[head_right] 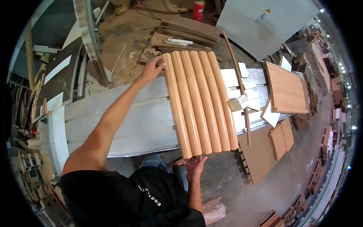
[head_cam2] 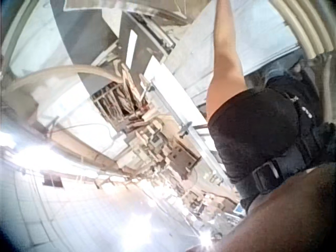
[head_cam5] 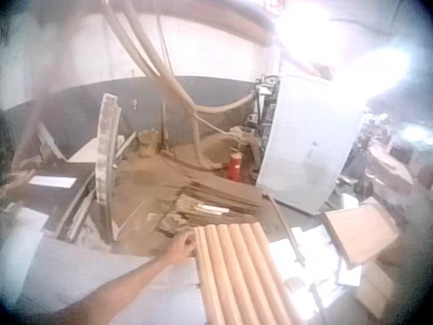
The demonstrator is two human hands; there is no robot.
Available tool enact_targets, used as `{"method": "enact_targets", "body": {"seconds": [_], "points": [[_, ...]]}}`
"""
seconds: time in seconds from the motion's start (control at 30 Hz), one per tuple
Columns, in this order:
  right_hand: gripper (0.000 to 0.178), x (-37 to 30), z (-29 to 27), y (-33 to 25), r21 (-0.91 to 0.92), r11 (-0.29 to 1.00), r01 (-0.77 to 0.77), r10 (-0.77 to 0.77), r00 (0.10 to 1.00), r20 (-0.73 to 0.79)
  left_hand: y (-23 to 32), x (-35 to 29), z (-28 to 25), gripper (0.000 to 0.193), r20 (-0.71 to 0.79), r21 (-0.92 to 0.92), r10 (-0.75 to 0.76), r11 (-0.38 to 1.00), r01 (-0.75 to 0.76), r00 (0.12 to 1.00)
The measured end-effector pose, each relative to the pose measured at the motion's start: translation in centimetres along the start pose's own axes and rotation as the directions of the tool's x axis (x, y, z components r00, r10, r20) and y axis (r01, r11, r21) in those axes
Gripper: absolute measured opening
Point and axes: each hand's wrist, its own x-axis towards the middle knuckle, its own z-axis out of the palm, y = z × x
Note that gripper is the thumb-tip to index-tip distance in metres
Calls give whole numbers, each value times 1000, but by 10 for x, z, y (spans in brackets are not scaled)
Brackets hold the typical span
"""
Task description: The person unwraps a bundle of wooden dowels and uses a table saw to cut them into shorter pieces. They then stack the cut dowels into a neat pile on a workbench.
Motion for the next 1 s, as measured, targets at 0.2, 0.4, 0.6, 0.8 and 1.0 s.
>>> {"method": "enact_targets", "body": {"seconds": [0.2, 0.4, 0.6, 0.8, 1.0], "points": [[74, 8, 80, -6, 147, 959, 240, -176, 919, -352, -47, 136, 41, 56, 491, 49, -122, 992, 113, 863], [74, 31, 97, 8, 126, 927, 354, -229, 798, -557, -46, 179, 82, 71, 784, 188, -272, 961, 204, 559], [71, 36, 108, 0, 116, 924, 365, -232, 774, -589, -49, 178, 91, 66, 826, 102, -195, 975, 200, 528], [70, 37, 92, 3, 114, 917, 381, -253, 780, -572, -53, 162, 71, 62, 815, 73, -196, 968, 240, 545], [69, 24, 67, 37, 81, 934, 349, -249, 794, -554, -21, 128, 22, 61, 819, 185, -371, 892, 412, 437]]}}
